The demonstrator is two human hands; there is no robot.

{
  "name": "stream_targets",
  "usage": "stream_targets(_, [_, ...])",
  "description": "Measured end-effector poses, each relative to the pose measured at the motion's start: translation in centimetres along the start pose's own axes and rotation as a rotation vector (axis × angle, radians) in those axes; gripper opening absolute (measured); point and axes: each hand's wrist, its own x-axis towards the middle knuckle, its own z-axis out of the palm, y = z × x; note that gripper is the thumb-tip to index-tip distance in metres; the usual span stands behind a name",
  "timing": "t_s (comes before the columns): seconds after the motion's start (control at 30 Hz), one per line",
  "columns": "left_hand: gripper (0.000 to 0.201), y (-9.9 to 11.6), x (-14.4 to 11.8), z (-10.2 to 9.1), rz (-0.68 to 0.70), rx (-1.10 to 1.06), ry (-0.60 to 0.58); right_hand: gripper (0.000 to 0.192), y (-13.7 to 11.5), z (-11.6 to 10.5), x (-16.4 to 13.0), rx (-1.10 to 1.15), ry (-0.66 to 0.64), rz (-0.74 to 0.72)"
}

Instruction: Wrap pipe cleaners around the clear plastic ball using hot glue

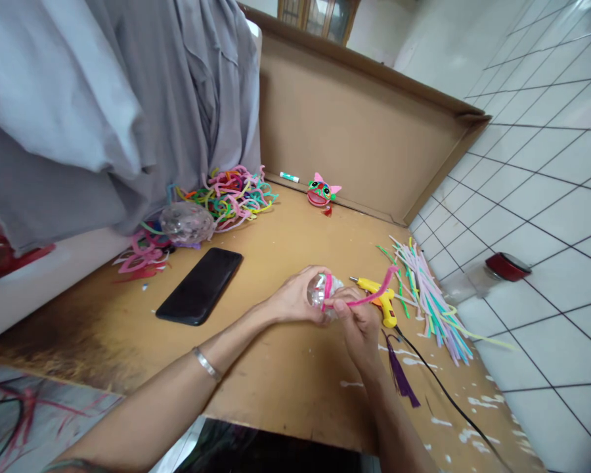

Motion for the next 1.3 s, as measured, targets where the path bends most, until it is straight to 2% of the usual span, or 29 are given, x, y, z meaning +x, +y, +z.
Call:
stream_targets(0.53, [0.079,-0.18,0.17,-0.24,0.082,0.094,-0.010,0.027,0.37,-0.03,-0.02,0.009,0.011,0.045])
stream_targets(0.7, [0.082,0.14,-0.17,-0.27,0.009,0.049,-0.017,0.030,0.35,-0.07,-0.01,0.001,-0.002,0.048])
stream_targets(0.83, [0.074,0.23,-0.32,-0.21,-0.057,0.033,-0.025,0.030,0.53,-0.10,0.01,-0.017,0.006,0.037])
stream_targets(0.97, [0.067,0.04,-0.28,-0.19,-0.030,0.044,-0.035,0.026,0.79,-0.08,-0.09,-0.002,0.008,0.035])
stream_targets(1.3, [0.067,0.19,-0.31,-0.26,0.005,0.093,-0.032,0.027,0.82,0.05,-0.17,-0.011,0.000,0.033])
